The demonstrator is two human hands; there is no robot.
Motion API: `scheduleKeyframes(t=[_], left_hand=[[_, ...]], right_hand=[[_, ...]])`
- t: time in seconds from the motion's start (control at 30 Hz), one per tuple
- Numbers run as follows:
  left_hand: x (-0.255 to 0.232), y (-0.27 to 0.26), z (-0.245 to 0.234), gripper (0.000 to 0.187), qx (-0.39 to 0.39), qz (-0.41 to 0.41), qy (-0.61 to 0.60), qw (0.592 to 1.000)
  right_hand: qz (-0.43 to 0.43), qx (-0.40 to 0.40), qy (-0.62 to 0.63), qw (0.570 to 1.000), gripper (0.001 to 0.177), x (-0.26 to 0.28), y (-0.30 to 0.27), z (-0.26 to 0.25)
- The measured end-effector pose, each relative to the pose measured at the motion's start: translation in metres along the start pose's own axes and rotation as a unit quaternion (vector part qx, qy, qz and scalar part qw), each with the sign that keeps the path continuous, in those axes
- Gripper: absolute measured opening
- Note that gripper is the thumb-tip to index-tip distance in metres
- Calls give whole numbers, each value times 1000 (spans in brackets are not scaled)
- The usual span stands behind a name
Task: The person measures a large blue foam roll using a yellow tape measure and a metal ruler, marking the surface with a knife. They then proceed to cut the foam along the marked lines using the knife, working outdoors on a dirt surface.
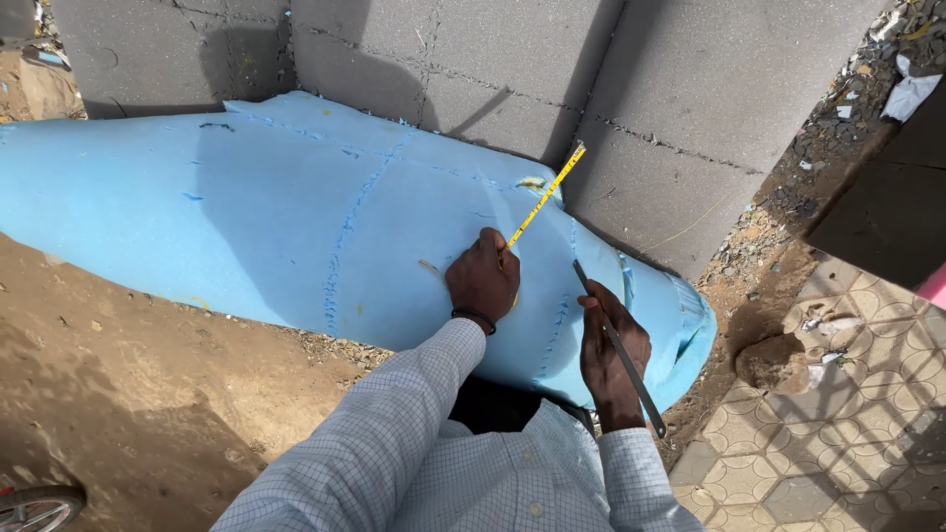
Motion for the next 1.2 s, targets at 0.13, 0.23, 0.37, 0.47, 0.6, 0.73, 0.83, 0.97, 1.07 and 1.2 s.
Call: scheduleKeyframes(t=[0.13,0.23,0.37,0.47,0.6,0.73,0.83,0.97,1.07,1.2], left_hand=[[1,3,3,6,-5,2,-1,1000],[3,0,5,7,2,-1,12,1000],[7,3,11,6,-3,2,17,1000],[10,1,13,7,-4,2,21,1000],[10,3,16,8,-1,1,20,1000],[15,4,23,7,3,0,19,1000],[19,3,27,16,-49,34,1,998],[16,5,20,11,-23,26,16,999],[15,5,17,10,1,19,10,1000],[24,10,24,10,-4,19,11,1000]], right_hand=[[23,1,-1,1000,37,31,-51,-28],[36,-8,-4,999,36,19,-67,-28],[18,-30,16,999,36,15,-33,-15],[4,-32,9,999,36,4,-5,5],[-2,-30,17,999,36,15,-16,7],[4,-40,23,999,37,30,-70,-18],[56,13,-20,998,58,23,-94,-23],[4,-32,-5,999,45,24,-75,-14],[-34,-66,15,997,37,32,-54,-7],[-34,-77,27,996,35,31,-65,-2]])
Point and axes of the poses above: each hand's wrist, its own y-axis towards the middle knuckle, its own z-axis out of the palm, x = y × z, the point moved 5 cm from there along y, towards the middle knuckle
